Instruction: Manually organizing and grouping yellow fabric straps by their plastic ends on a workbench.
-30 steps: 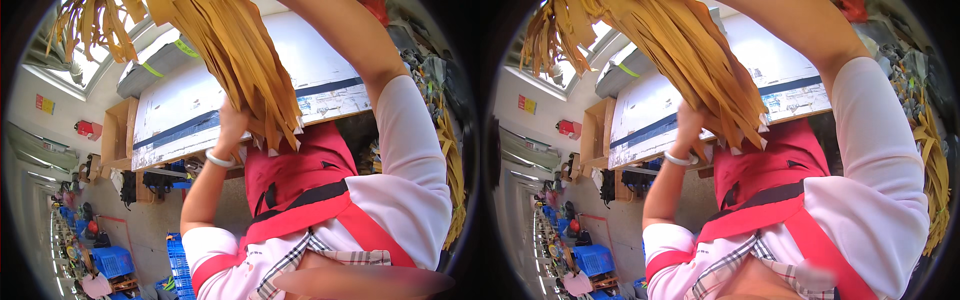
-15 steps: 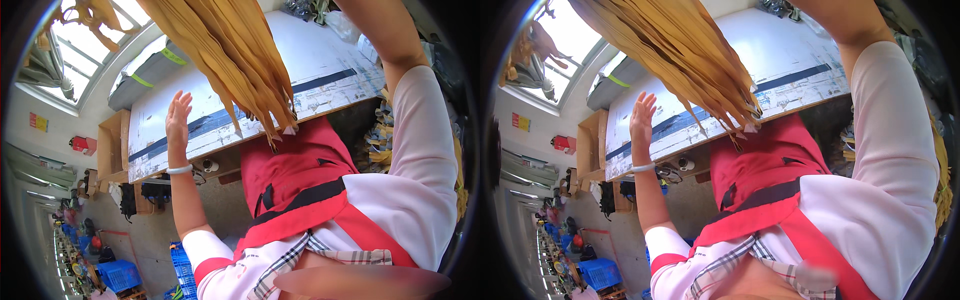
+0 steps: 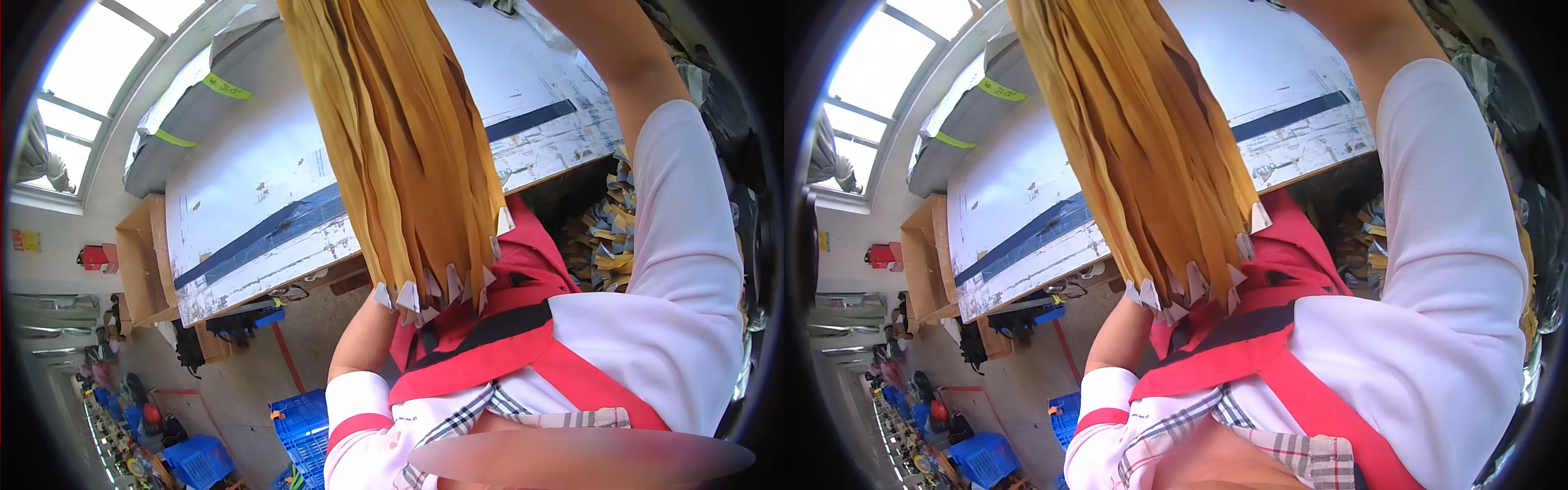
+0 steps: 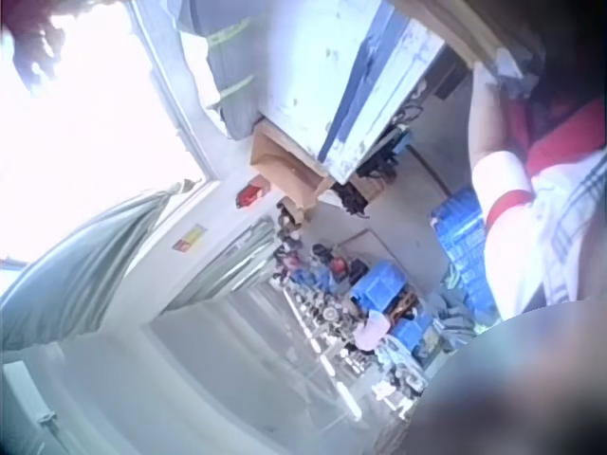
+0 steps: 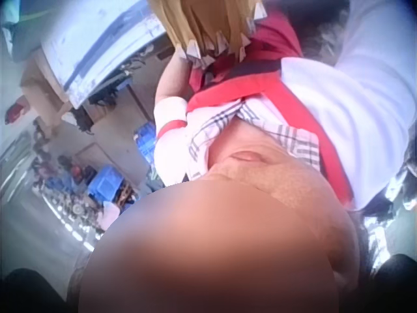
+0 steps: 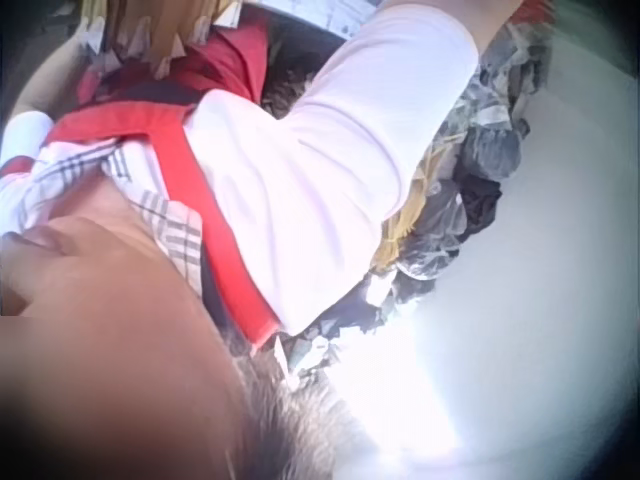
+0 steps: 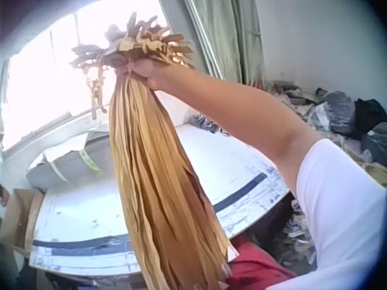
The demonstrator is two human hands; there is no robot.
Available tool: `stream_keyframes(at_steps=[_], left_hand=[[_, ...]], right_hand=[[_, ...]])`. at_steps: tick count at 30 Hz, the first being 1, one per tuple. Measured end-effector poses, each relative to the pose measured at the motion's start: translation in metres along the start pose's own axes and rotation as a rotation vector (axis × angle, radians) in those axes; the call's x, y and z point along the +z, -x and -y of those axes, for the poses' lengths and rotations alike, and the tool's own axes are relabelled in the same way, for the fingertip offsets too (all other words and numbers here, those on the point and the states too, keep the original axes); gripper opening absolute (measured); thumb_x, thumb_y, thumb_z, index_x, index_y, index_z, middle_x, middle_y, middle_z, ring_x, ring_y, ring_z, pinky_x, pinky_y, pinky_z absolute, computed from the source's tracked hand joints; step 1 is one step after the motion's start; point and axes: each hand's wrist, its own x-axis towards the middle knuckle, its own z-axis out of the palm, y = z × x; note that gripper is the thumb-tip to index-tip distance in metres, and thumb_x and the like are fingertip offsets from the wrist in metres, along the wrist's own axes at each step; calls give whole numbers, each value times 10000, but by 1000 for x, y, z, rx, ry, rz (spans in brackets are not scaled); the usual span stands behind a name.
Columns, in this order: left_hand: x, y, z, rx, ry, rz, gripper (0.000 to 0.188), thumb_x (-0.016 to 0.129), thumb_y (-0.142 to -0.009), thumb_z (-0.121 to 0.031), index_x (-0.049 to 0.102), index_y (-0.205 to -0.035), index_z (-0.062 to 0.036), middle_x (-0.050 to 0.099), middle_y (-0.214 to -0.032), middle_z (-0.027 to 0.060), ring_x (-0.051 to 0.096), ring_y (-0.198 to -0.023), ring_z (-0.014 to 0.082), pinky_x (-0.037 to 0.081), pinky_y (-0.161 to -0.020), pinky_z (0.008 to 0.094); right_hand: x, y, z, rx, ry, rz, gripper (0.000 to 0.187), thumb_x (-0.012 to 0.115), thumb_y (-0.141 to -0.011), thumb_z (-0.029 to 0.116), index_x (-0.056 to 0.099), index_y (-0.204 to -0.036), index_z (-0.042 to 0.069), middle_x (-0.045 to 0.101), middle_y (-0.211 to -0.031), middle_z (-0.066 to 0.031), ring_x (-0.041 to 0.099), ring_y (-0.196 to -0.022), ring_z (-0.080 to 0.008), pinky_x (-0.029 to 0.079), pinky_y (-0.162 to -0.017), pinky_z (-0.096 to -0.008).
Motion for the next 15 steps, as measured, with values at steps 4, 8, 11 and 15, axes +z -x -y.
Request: stream_keyframes(at_steps=[4,8,11,15], left_hand=[[23,-31,59,-108,580,120,589,342,-1029,-470,381,-1464,-75,498,-1407,167,462,-1324,320,397,-1105,448],[2,-30,72,-316,890,179,538,420,-1029,-362,387,-1444,-21,439,-1464,184,490,-1299,366,440,-1058,492],[2,-22,83,-478,648,10,448,495,-1015,-255,468,-1388,-8,550,-1353,156,525,-1267,269,431,-1059,404],[13,-20,69,-411,-4,94,367,544,-980,-138,536,-1331,-31,569,-1298,105,520,-1212,167,395,-1036,278]], right_hand=[[-77,20,-139,414,75,-125,344,623,-884,80,612,-1220,10,664,-1163,-93,615,-983,-201,519,-857,-321],[-110,68,-251,538,223,-284,393,667,-872,262,636,-1118,-44,691,-1061,-168,652,-957,-291,514,-863,-374],[-108,90,-322,647,354,-326,401,673,-866,278,640,-1105,-41,692,-1059,-174,652,-967,-302,514,-867,-381],[-109,117,-376,776,567,-384,411,680,-857,300,644,-1089,-37,692,-1057,-182,653,-981,-317,513,-871,-391]])
